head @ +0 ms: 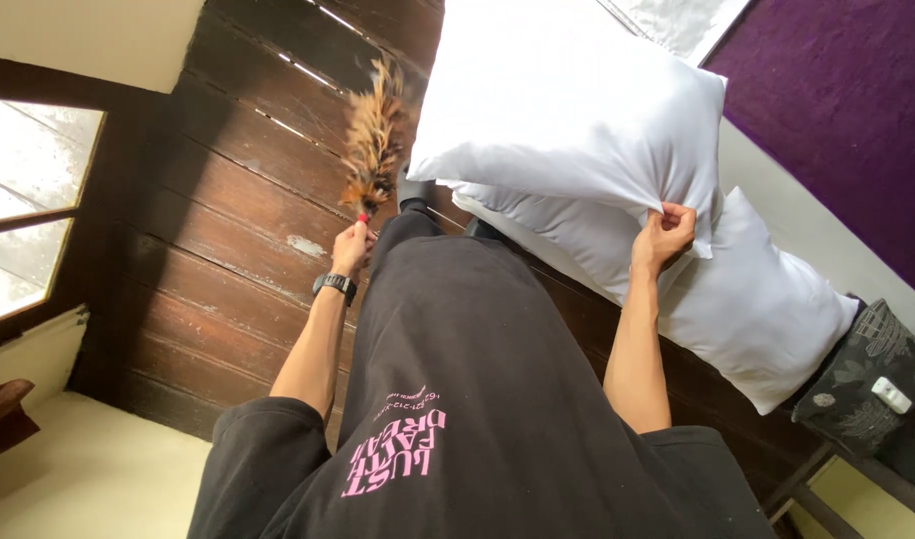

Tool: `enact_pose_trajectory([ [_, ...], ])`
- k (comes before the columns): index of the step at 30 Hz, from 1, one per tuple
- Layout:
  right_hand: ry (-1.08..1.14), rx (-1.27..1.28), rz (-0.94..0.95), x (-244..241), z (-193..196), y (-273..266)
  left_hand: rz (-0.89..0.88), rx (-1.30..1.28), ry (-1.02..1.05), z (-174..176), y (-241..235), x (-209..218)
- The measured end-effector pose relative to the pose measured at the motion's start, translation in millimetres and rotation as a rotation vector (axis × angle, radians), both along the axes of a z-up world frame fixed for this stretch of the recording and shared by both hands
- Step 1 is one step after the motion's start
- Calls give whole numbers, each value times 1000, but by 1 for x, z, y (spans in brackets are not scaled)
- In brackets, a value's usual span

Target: Dusting pillows on a bed using a feather duster.

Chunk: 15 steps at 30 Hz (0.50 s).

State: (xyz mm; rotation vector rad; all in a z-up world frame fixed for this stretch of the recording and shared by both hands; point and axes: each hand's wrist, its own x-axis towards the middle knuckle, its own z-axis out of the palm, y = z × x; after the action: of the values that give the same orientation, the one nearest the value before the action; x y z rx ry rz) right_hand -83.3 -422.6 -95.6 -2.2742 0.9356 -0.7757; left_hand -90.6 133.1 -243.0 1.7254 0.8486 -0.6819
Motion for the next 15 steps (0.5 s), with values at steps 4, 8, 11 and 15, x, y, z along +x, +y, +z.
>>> enact_pose_trajectory([
  [4, -20, -3, 26, -1, 2, -2, -43, 80, -268, 78, -16, 30],
  [8, 16, 6, 5, -3, 0, 2, -158, 128, -477, 176, -55, 81],
  [11, 13, 13, -5, -3, -1, 2, -395, 195, -452, 182, -74, 115],
  [15, 39, 9, -8, -2, -2, 0, -511, 304, -359, 159, -96, 129],
])
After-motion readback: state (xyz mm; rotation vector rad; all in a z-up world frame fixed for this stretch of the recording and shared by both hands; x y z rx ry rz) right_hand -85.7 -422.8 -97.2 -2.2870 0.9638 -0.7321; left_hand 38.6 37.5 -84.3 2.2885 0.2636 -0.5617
